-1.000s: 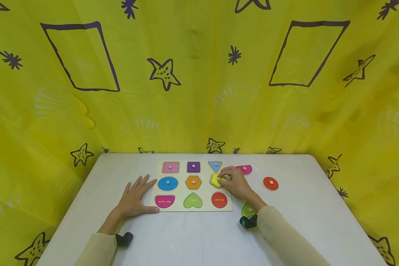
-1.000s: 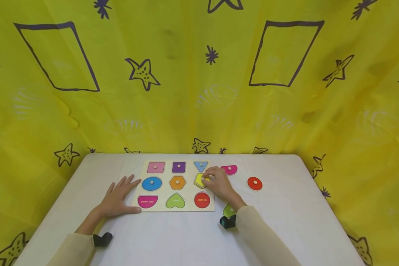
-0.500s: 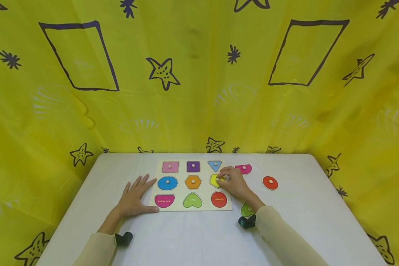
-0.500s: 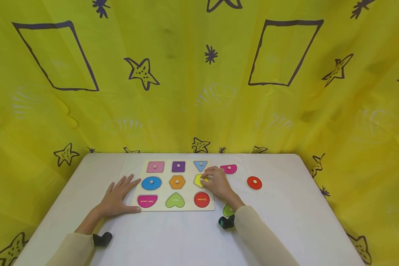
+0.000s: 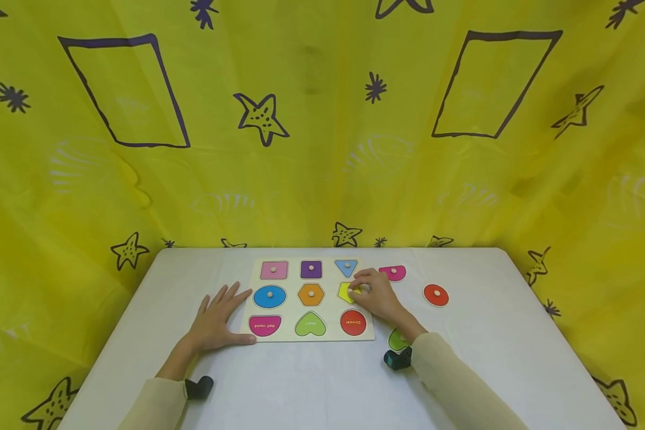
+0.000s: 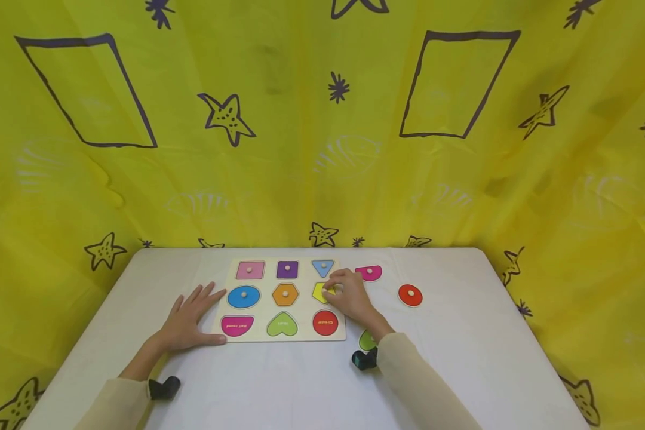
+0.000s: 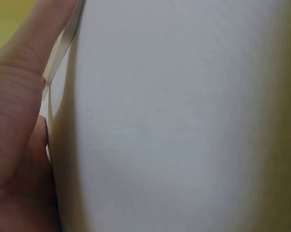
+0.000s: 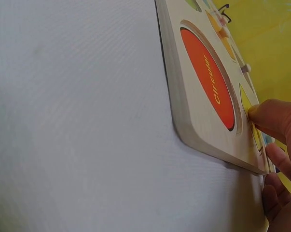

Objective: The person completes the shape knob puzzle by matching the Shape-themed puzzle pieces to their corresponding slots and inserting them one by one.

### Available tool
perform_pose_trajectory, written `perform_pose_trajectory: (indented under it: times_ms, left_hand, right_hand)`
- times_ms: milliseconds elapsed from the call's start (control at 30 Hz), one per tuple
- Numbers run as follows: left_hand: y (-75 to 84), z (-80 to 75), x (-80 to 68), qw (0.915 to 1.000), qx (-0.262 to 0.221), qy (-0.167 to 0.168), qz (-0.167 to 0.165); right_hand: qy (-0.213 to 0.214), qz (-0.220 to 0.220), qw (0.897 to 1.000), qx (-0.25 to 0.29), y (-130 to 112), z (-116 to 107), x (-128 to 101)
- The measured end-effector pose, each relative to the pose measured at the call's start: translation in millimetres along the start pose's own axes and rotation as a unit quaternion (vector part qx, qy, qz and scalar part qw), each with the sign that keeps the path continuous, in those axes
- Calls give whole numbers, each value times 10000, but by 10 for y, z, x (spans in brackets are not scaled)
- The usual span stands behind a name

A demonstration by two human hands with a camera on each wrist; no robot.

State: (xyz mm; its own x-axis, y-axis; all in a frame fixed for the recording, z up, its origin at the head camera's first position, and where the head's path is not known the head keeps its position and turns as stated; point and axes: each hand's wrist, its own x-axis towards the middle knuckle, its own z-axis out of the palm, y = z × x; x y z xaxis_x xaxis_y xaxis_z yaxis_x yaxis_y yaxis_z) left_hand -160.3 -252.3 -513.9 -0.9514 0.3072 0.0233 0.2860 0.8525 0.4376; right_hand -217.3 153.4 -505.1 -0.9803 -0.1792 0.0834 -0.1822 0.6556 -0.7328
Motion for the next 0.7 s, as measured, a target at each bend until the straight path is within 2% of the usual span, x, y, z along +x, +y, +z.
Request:
perform_pose_trajectory:
  times_ms: [467, 700]
  left_hand:
    - [16, -20, -7, 10000, -20, 2, 35]
    - [10, -19, -5, 10000, 21, 3, 23]
  right_hand:
    - [-43, 123, 9999, -2, 15, 8, -4]
    - [6, -43, 10000, -16, 34, 10, -2]
